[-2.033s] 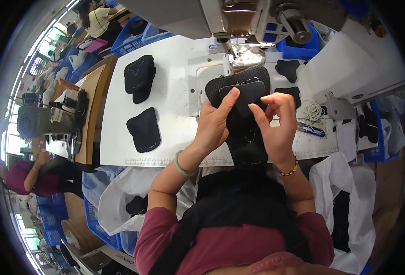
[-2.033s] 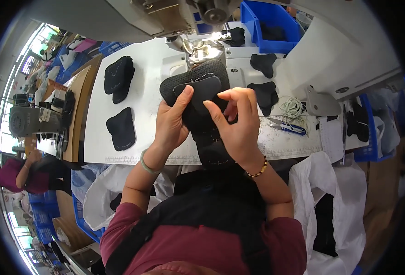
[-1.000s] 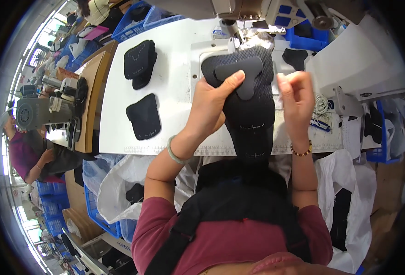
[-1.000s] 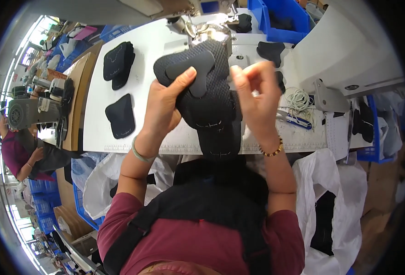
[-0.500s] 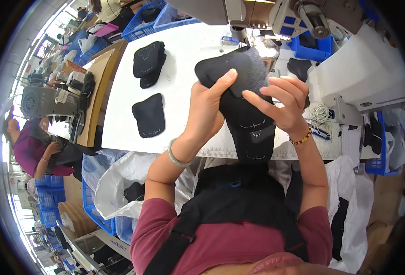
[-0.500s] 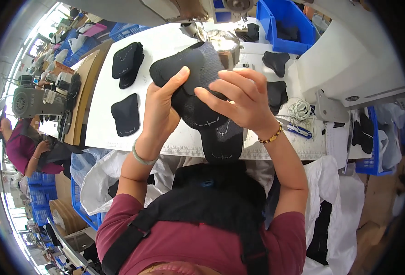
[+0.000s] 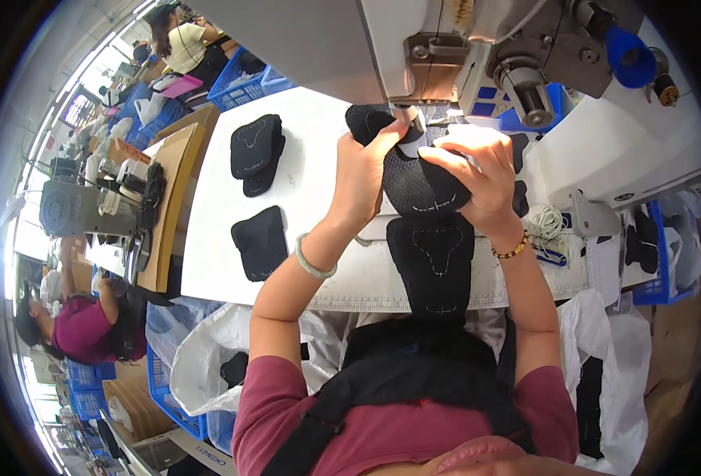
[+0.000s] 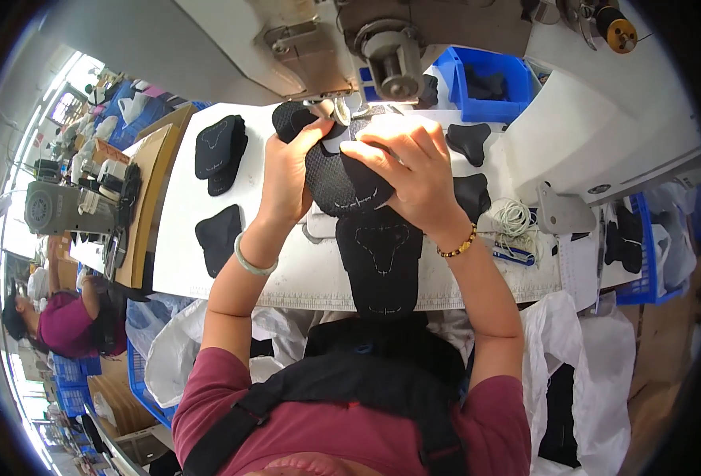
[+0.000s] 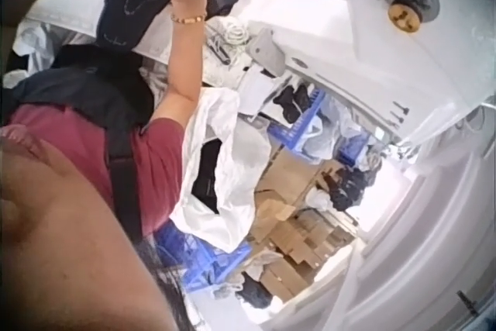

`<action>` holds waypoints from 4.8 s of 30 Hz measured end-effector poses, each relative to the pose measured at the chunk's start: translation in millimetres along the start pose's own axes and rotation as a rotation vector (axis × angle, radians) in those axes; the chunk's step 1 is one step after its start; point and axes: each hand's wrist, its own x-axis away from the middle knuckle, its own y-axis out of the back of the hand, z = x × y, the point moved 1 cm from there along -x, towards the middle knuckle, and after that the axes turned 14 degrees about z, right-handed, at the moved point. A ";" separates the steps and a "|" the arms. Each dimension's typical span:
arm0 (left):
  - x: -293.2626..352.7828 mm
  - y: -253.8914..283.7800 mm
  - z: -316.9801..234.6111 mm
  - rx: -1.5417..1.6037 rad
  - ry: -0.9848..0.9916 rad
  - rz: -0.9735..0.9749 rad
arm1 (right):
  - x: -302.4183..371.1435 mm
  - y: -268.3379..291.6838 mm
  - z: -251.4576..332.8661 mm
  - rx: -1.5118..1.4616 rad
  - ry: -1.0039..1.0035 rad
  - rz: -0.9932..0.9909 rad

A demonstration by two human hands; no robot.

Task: Sewing and assembling various components of a shoe using a sewing machine.

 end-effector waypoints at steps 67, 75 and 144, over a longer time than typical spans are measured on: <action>-8.0 14.5 -9.2 0.038 0.149 0.151 | -10.3 14.1 -5.5 0.044 -0.037 0.086; -3.9 11.7 4.4 -0.047 0.051 0.098 | 6.2 7.4 -5.1 0.163 0.055 -0.005; 17.7 -12.2 10.2 0.105 -0.090 -0.043 | 12.7 -13.5 -10.5 -0.024 0.080 -0.132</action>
